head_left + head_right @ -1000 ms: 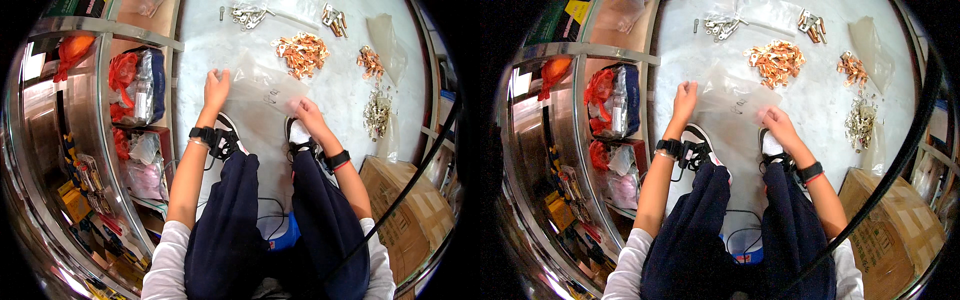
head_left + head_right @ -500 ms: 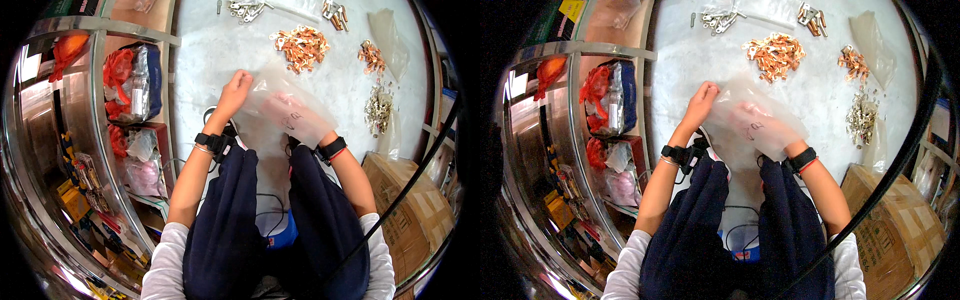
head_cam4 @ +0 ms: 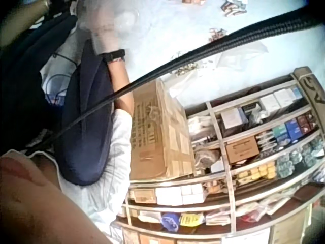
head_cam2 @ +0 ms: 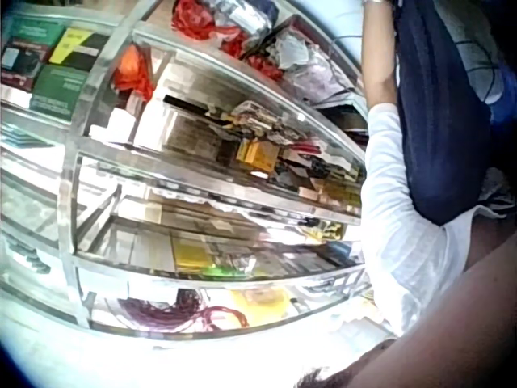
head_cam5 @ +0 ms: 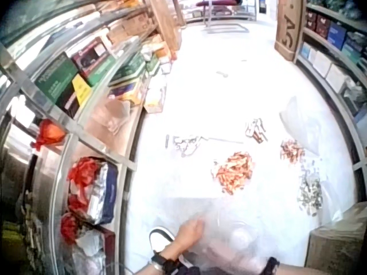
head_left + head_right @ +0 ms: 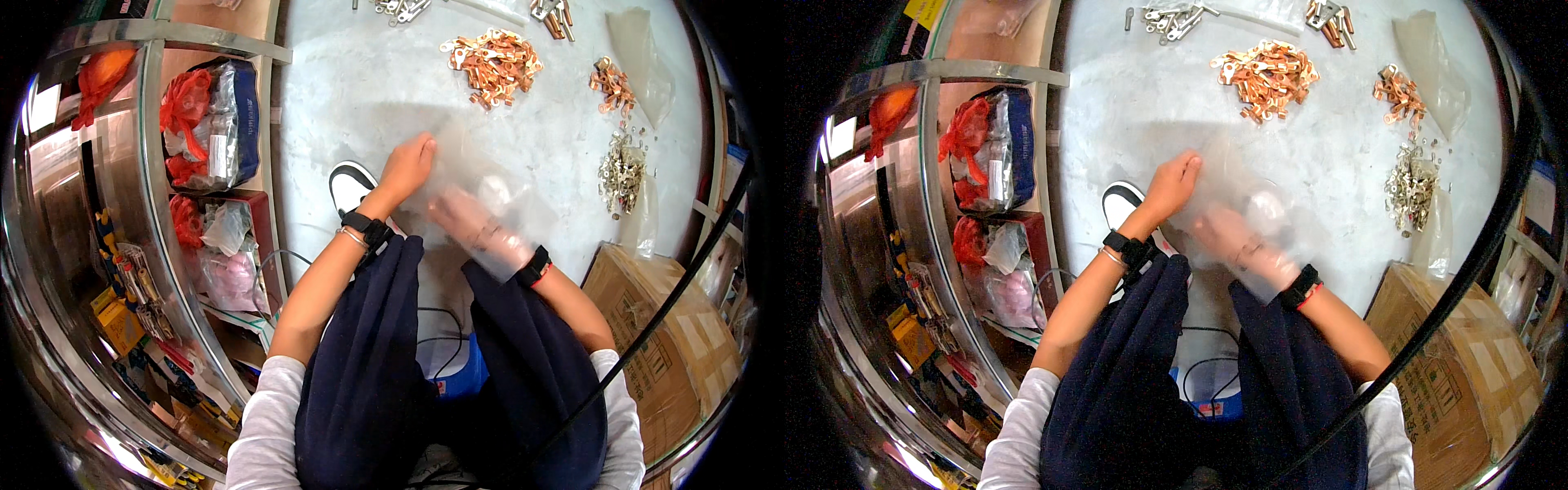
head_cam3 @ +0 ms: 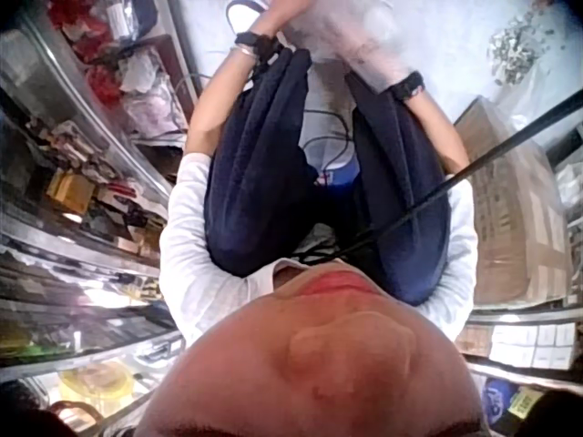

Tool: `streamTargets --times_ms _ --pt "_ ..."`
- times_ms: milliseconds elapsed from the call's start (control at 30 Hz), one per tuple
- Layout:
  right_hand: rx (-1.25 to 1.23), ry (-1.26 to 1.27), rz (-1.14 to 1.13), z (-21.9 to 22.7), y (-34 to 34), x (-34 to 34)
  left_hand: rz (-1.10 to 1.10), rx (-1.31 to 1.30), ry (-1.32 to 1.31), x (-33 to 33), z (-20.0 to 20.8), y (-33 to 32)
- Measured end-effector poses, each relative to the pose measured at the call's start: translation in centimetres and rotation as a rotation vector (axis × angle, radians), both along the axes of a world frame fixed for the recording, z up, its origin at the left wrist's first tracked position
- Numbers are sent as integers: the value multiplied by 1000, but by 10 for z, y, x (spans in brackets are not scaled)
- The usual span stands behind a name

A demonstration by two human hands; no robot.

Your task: Manually sort and place small metal hardware pieces into a plastic bag.

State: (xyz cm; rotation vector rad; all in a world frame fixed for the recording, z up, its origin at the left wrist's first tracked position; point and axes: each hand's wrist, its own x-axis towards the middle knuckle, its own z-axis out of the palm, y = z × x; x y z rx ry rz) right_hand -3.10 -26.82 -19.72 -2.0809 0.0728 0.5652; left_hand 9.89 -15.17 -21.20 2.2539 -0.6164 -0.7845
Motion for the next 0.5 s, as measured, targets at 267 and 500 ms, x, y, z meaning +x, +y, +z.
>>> streamTargets --times_ms 267,500 --pt "-234 -505 -181 -5 -26 21 -9 93 -361 -7 5 -15" --pt "36 -425 -316 -23 -58 28 14 20 -323 -8 -3 -17"
